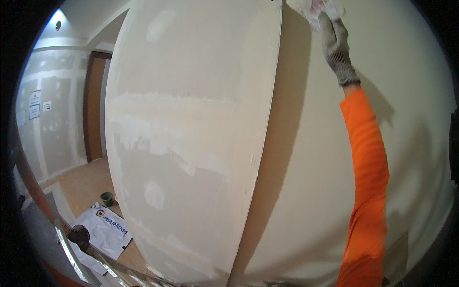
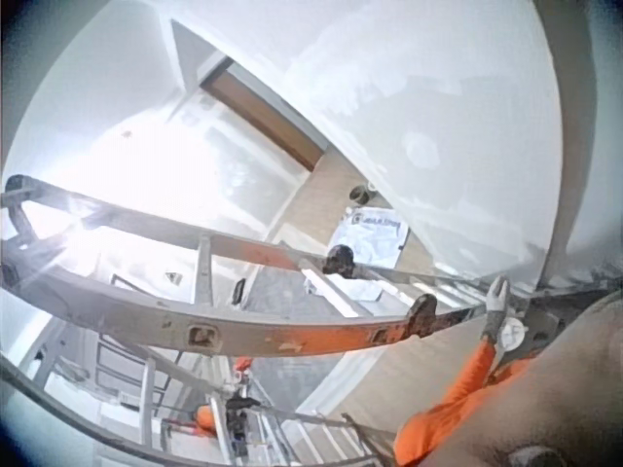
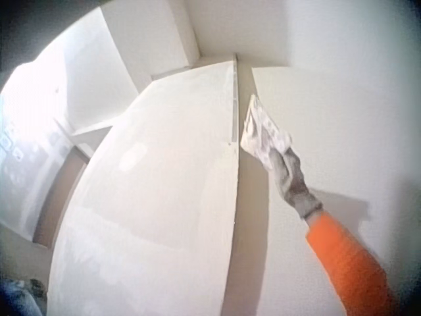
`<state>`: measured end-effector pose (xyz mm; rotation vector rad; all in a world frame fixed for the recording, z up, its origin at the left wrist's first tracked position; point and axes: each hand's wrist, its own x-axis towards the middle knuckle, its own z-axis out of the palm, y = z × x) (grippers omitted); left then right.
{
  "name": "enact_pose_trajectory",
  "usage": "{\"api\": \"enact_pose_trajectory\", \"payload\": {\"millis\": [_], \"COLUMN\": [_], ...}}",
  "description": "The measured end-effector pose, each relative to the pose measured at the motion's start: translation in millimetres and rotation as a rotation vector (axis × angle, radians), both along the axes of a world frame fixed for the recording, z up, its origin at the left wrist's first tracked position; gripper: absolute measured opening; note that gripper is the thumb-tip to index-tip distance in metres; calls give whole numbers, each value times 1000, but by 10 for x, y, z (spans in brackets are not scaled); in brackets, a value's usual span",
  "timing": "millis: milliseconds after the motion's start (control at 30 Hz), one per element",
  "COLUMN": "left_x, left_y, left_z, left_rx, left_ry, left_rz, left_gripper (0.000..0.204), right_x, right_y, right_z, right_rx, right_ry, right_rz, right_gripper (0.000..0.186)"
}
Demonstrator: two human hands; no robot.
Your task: The person stands on a ladder and applies white plaster to a wall corner using a trowel and a small bucket. They repeatedly scoop plaster from the bucket and smooth it onto the wall surface, focusing on the junction between the wall and the ceiling.
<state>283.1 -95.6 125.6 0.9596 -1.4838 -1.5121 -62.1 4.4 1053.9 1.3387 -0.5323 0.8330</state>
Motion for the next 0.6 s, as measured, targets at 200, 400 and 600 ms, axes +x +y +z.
{"api": "enact_pose_trajectory", "payload": {"millis": [200, 400, 600], "left_x": [-413, -251, -216], "left_y": [-152, -263, -322], "left_z": [-192, -365, -216], "left_rx": [161, -129, -86], "left_ry": [19, -150, -129], "left_rz": [-15, 107, 144], "left_gripper": [51, 46, 45], "right_x": [-200, 48, 26], "right_y": [-506, -908, -1107], "right_z": [1260, 1403, 1496], "right_rx": [-383, -307, -311], "right_ry": [-134, 40, 83], "right_rz": [-130, 78, -21], "right_gripper": [31, 33, 37]}}
